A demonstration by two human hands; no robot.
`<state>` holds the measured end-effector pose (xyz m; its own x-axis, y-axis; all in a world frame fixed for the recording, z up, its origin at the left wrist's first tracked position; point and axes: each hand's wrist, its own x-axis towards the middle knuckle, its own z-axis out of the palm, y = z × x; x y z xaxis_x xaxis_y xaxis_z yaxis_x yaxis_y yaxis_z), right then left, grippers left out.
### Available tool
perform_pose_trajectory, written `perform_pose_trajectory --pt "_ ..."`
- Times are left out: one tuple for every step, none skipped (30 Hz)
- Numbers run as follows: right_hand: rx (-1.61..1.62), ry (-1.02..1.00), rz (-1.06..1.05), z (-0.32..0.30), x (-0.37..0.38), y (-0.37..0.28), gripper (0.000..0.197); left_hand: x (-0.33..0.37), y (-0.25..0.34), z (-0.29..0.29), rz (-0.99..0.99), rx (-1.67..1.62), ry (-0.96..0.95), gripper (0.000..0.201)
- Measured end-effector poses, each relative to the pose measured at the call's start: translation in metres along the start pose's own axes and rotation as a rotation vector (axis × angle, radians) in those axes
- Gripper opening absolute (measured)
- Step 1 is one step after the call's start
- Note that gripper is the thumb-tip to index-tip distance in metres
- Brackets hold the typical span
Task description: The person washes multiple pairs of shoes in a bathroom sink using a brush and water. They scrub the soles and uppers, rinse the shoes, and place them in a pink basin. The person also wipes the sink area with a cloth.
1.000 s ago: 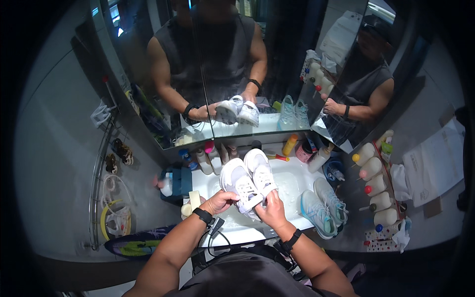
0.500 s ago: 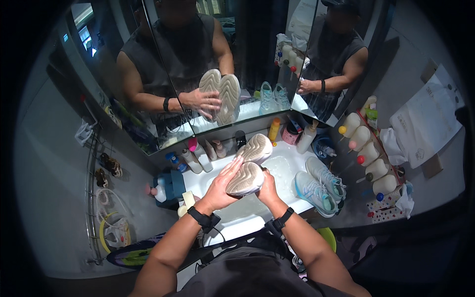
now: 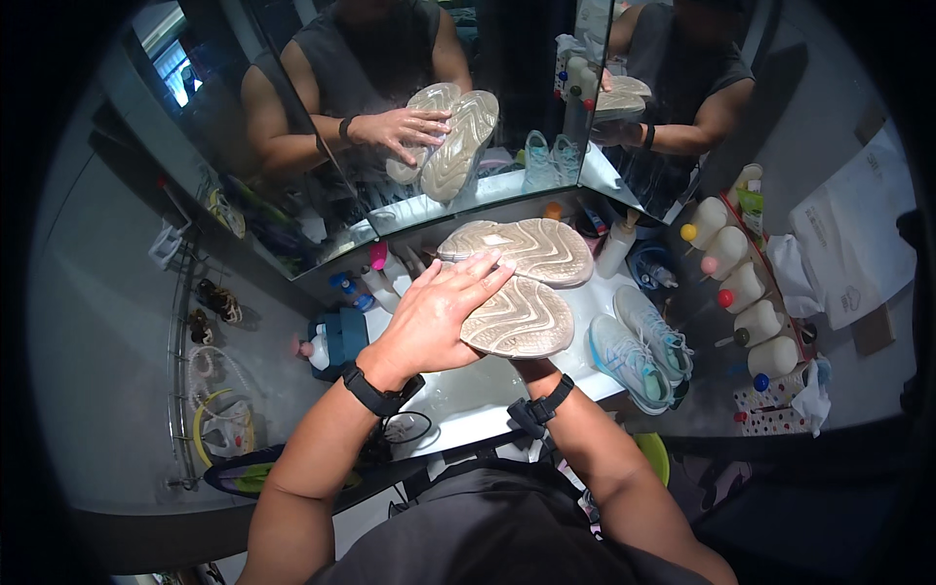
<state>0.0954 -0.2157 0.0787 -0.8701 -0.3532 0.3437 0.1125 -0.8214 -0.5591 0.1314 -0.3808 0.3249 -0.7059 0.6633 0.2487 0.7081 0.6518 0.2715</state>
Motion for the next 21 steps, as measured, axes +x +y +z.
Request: perform_pose_trajectory --pt "-0.14 -0.02 -0.054 -0.002 -0.002 0.001 0.072 0.001 0.002 0.001 -0.015 0.002 -0.013 0.094" --pt "-0.084 0.016 -0.02 -0.005 -0.004 0.002 0.072 0.002 0.004 0.003 -0.012 -0.011 -0.003 0.095" --pt "-0.035 0.033 -0.015 -0.008 -0.006 0.004 0.071 0.002 0.006 0.005 -0.019 -0.02 -0.008 0.095" --pt "0.013 0.058 -0.007 -0.011 -0.007 0.005 0.071 0.002 0.007 0.007 -0.035 -0.024 -0.029 0.095" --pt "0.001 0.05 -0.007 -0.013 -0.009 0.007 0.069 0.002 0.008 0.008 -0.024 -0.034 -0.009 0.095" --pt "-0.079 0.054 -0.026 -0.014 -0.01 0.009 0.068 0.002 0.009 0.009 -0.021 -0.042 -0.006 0.095" --pt "-0.161 0.06 -0.046 -0.014 -0.01 0.011 0.067 0.001 0.009 0.011 -0.019 -0.045 -0.007 0.095" --pt "-0.235 0.045 -0.094 -0.012 -0.012 0.011 0.066 0.001 0.008 0.013 -0.019 -0.059 -0.007 0.095" --pt "0.142 -0.081 -0.184 -0.01 -0.011 0.01 0.062 0.0 0.007 0.016 -0.016 -0.068 -0.011 0.095" --pt "0.526 -0.138 -0.161 -0.006 -0.011 0.008 0.057 -0.001 0.005 0.019 0.022 -0.075 0.02 0.095" --pt "-0.103 0.16 -0.231 0.001 -0.014 0.006 0.052 0.0 0.002 0.024 0.047 -0.113 0.026 0.099" --pt "-0.767 0.434 -0.244 0.009 -0.017 0.002 0.046 0.0 -0.002 0.029 0.036 -0.189 0.026 0.101" --pt "-1.052 0.427 -0.446 0.013 -0.023 -0.008 0.038 -0.001 -0.007 0.035 0.035 -0.263 0.035 0.102" --pt "-1.162 0.395 -0.46 0.019 -0.026 -0.018 0.038 -0.002 -0.012 0.041 0.036 -0.339 0.041 0.104" --pt "-1.219 0.433 -0.411 0.027 -0.033 -0.025 0.037 -0.005 -0.018 0.047 0.023 -0.386 0.023 0.107" --pt "-1.273 0.467 -0.383 0.033 -0.039 -0.031 0.036 -0.01 -0.023 0.054 -0.05 -0.482 -0.016 0.108" --pt "-1.326 0.483 -0.407 0.038 -0.041 -0.035 0.035 -0.013 -0.026 0.064 -0.114 -0.628 -0.025 0.111" --pt "-1.379 0.489 -0.455 0.041 -0.044 -0.038 0.035 -0.018 -0.028 0.075 -0.15 -0.792 -0.013 0.113" --pt "-1.382 0.496 -0.453 0.042 -0.051 -0.039 0.031 -0.023 -0.03 0.086 -0.212 -0.864 -0.017 0.11" --pt "-1.395 0.539 -0.428 0.042 -0.056 -0.039 0.024 -0.028 -0.032 0.095 -0.247 -0.948 -0.006 0.108" --pt "-1.432 0.57 -0.432 0.041 -0.064 -0.039 0.023 -0.033 -0.035 0.101 -0.457 -1.008 -0.169 0.093"
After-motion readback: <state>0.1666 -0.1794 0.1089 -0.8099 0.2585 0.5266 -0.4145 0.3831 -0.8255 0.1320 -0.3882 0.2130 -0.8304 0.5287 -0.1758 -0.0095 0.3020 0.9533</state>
